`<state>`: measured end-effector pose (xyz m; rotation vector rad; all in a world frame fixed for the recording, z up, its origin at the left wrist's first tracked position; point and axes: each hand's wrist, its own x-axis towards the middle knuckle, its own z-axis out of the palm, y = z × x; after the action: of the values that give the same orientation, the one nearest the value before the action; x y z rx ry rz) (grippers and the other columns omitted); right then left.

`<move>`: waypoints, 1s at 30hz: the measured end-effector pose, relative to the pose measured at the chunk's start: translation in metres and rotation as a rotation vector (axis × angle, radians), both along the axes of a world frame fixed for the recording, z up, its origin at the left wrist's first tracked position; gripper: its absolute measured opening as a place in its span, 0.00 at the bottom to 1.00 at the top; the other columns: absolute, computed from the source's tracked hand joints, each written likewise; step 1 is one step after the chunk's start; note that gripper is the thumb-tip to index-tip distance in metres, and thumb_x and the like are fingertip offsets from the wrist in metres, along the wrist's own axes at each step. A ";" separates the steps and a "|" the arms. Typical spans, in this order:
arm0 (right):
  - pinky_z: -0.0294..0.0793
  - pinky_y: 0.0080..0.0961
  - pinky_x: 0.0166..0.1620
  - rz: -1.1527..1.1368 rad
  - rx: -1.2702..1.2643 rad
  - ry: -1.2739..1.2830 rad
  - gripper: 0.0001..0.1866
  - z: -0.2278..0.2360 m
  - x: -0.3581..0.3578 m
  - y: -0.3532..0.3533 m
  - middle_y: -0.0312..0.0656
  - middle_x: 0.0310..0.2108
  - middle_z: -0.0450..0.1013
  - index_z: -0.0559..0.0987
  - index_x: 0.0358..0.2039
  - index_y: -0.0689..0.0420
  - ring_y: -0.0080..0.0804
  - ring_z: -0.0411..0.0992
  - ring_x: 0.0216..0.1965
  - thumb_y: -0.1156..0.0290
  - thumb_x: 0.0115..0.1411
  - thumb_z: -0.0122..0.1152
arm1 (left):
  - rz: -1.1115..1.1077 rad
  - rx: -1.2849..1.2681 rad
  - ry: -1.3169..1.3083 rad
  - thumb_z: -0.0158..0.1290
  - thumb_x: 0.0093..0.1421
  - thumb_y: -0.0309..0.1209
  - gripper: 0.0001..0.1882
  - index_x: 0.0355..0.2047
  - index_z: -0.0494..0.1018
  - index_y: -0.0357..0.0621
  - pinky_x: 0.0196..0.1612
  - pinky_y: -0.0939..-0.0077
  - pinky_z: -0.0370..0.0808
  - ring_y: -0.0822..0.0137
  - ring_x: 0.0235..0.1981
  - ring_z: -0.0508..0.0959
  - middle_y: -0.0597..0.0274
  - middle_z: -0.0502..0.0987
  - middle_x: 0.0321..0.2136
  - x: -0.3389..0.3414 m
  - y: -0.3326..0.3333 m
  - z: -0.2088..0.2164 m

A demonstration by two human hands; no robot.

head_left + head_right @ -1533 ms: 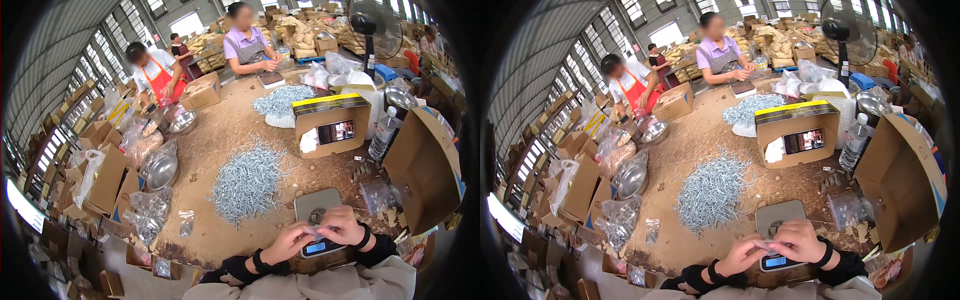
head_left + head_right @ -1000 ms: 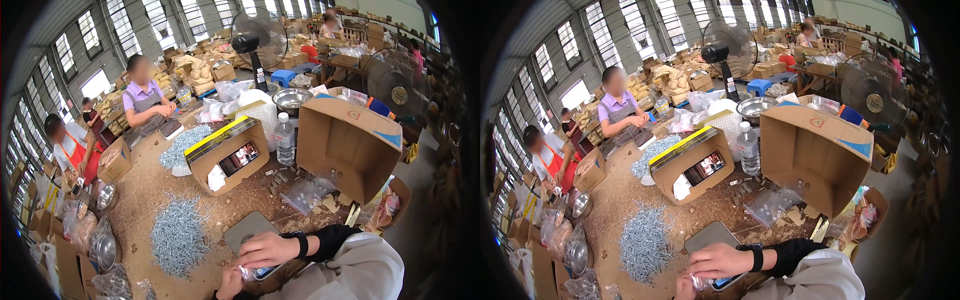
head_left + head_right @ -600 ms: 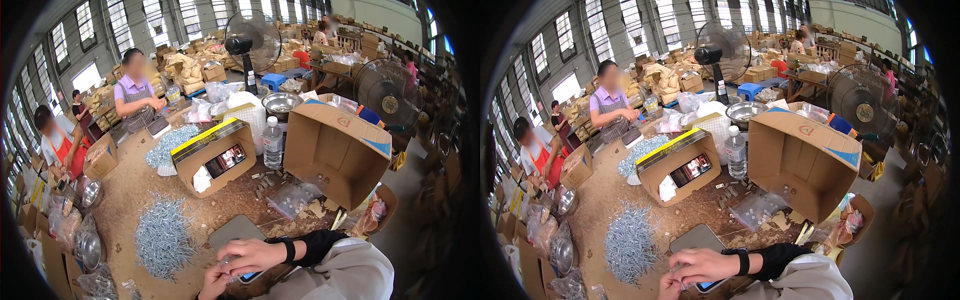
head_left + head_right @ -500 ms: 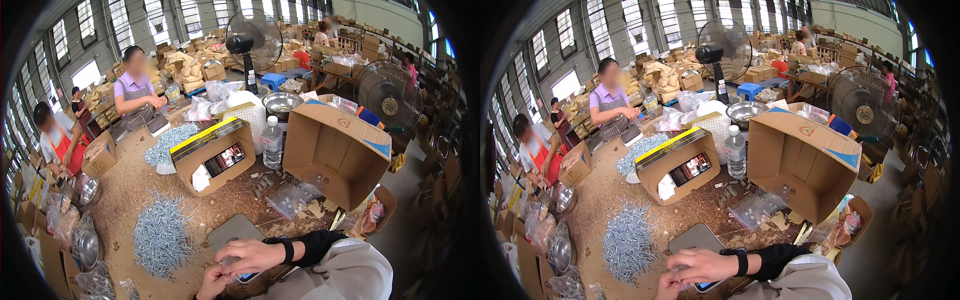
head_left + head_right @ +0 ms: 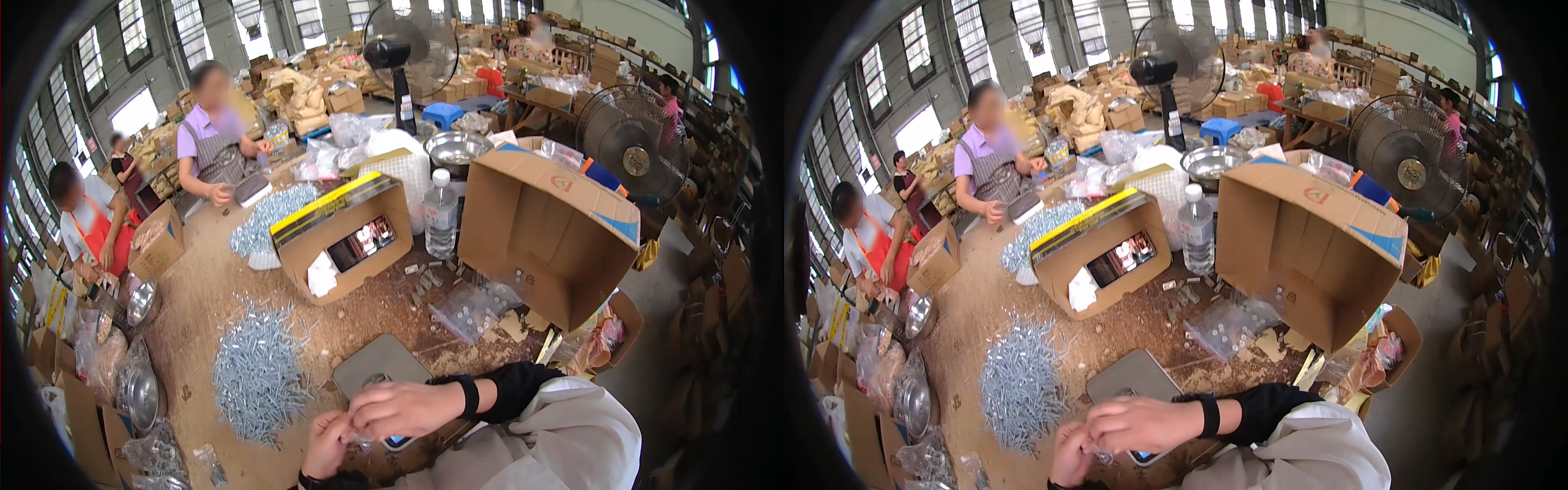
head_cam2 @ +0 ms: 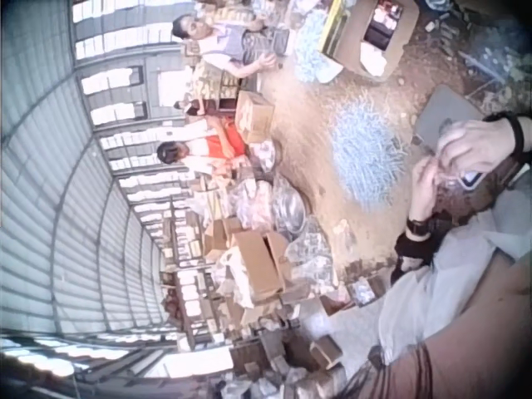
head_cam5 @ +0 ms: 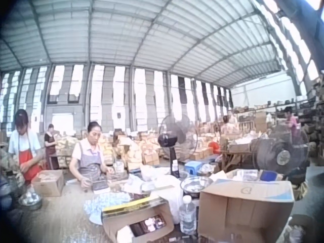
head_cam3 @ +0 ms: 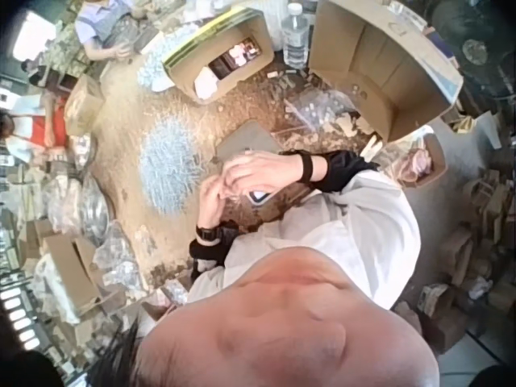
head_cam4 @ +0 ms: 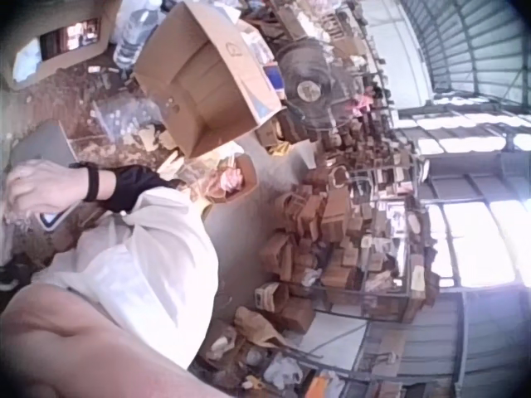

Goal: The person weighs small metal nails on a digital scale, placing them into small plastic bags. They repeatedly pick up nails from a pile on the table, place them on the scale, and transfer them into bags, occasionally adjusting the quantity to reach a target weight.

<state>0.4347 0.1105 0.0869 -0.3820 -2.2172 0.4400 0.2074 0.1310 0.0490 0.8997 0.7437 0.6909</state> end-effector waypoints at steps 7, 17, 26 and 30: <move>0.51 0.59 0.68 -0.051 0.019 -0.014 0.07 -0.003 0.000 0.006 0.42 0.38 0.70 0.73 0.34 0.58 0.43 0.66 0.55 0.68 0.62 0.57 | -0.291 0.341 -0.197 0.66 0.52 0.47 0.46 0.62 0.55 0.39 0.63 0.68 0.59 0.65 0.59 0.64 0.62 0.64 0.56 0.008 0.010 0.011; 0.58 0.48 0.63 -0.160 -0.125 -0.020 0.24 0.003 0.036 0.030 0.46 0.55 0.69 0.73 0.52 0.55 0.46 0.65 0.59 0.62 0.57 0.64 | -0.013 0.488 0.011 0.64 0.52 0.21 0.20 0.43 0.70 0.43 0.43 0.81 0.72 0.78 0.39 0.74 0.71 0.73 0.35 0.007 0.017 0.024; 0.59 0.40 0.65 -0.231 -0.383 -0.260 0.47 -0.027 0.055 0.043 0.50 0.61 0.64 0.59 0.66 0.60 0.50 0.60 0.63 0.65 0.48 0.73 | 0.205 0.924 0.459 0.64 0.49 0.22 0.17 0.40 0.73 0.44 0.48 0.71 0.67 0.70 0.39 0.75 0.69 0.76 0.31 0.015 0.027 0.005; 0.58 0.41 0.65 -0.252 -0.320 -0.278 0.51 -0.036 0.047 0.042 0.52 0.59 0.65 0.57 0.67 0.59 0.53 0.59 0.62 0.67 0.45 0.74 | 0.234 1.180 0.688 0.64 0.47 0.26 0.17 0.39 0.74 0.48 0.52 0.65 0.63 0.63 0.39 0.75 0.68 0.78 0.29 0.016 0.030 0.002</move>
<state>0.4813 0.1524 0.0504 -0.9315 -2.3229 0.6369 0.2239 0.1614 0.0505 2.2232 1.0529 1.0594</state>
